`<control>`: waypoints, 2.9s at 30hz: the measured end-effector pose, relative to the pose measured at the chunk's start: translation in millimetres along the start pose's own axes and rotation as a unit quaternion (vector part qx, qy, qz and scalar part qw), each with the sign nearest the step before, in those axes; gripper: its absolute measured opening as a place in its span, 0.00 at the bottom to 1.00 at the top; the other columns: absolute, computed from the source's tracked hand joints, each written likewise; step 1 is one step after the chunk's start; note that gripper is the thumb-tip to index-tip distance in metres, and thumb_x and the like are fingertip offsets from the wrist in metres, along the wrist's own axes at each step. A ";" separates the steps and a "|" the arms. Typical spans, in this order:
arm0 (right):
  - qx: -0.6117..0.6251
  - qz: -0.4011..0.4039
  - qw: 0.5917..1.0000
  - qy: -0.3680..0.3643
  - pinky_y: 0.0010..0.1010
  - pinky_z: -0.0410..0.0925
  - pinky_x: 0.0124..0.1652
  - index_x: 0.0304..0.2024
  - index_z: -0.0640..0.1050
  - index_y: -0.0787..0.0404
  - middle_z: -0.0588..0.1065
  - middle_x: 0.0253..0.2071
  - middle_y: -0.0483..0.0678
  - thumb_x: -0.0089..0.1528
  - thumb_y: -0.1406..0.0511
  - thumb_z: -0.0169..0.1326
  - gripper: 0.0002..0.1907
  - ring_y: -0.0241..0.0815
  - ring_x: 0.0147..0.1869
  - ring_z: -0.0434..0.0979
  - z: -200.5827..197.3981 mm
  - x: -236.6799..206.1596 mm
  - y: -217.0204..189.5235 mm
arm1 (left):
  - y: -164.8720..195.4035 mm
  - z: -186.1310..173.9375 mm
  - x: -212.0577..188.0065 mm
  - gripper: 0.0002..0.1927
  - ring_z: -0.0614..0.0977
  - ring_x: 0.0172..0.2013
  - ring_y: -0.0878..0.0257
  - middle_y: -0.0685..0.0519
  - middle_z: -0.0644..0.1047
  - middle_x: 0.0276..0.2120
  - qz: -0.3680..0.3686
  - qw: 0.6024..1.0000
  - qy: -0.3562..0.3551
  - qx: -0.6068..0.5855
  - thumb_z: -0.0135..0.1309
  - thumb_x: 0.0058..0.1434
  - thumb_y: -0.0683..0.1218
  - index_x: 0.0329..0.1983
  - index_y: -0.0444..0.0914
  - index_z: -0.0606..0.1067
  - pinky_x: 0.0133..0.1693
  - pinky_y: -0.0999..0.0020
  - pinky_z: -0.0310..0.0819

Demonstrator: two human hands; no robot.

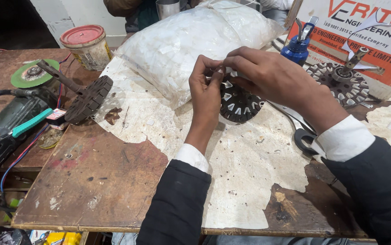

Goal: The person inserts small white plastic spacers into the slots of a circular metal rotor component. They use scissors to trim the excess length of each spacer after insertion. The person repeats this process for multiple slots around the rotor.

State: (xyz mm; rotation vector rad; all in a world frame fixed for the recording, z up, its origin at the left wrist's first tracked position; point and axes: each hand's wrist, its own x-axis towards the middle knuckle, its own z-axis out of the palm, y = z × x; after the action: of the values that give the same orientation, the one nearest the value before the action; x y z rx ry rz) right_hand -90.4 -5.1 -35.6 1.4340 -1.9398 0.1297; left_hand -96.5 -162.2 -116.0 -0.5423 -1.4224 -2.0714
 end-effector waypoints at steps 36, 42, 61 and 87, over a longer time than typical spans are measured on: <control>0.123 0.368 0.919 0.065 0.28 0.75 0.40 0.44 0.83 0.70 0.82 0.33 0.56 0.60 0.69 0.61 0.12 0.39 0.35 0.84 14.8 -12.1 22.8 | -3.1 -2.2 3.4 0.14 0.79 0.46 0.66 0.51 0.80 0.45 -0.092 0.994 -0.039 0.052 0.43 0.74 0.45 0.54 0.33 0.75 0.51 0.69 0.73; 0.121 0.378 0.916 0.050 0.29 0.75 0.40 0.45 0.83 0.70 0.82 0.33 0.56 0.62 0.70 0.59 0.11 0.41 0.35 0.84 7.3 -15.6 28.4 | -1.7 -0.6 5.5 0.18 0.79 0.50 0.67 0.53 0.80 0.48 -0.109 0.993 -0.040 0.032 0.40 0.74 0.48 0.56 0.34 0.75 0.55 0.70 0.71; 0.164 0.276 0.946 0.042 0.32 0.75 0.38 0.42 0.82 0.69 0.81 0.32 0.54 0.60 0.70 0.60 0.10 0.43 0.33 0.84 18.9 -1.0 5.8 | -3.2 -2.2 2.7 0.12 0.74 0.41 0.69 0.55 0.76 0.39 -0.123 0.992 0.008 0.035 0.47 0.73 0.49 0.46 0.35 0.73 0.46 0.70 0.71; 0.112 0.211 0.971 0.026 0.40 0.72 0.38 0.44 0.82 0.67 0.78 0.36 0.54 0.64 0.69 0.59 0.08 0.50 0.36 0.82 14.3 0.0 0.6 | -8.3 -7.1 -8.4 0.10 0.73 0.40 0.73 0.56 0.75 0.37 -0.054 0.998 -0.029 0.016 0.44 0.76 0.47 0.43 0.36 0.70 0.44 0.74 0.71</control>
State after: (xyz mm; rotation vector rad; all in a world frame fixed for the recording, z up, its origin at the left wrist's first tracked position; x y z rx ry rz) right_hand -97.7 -11.6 -46.0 1.1169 -2.2145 0.5917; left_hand -95.7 -164.7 -129.6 -0.5269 -1.5475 -2.1287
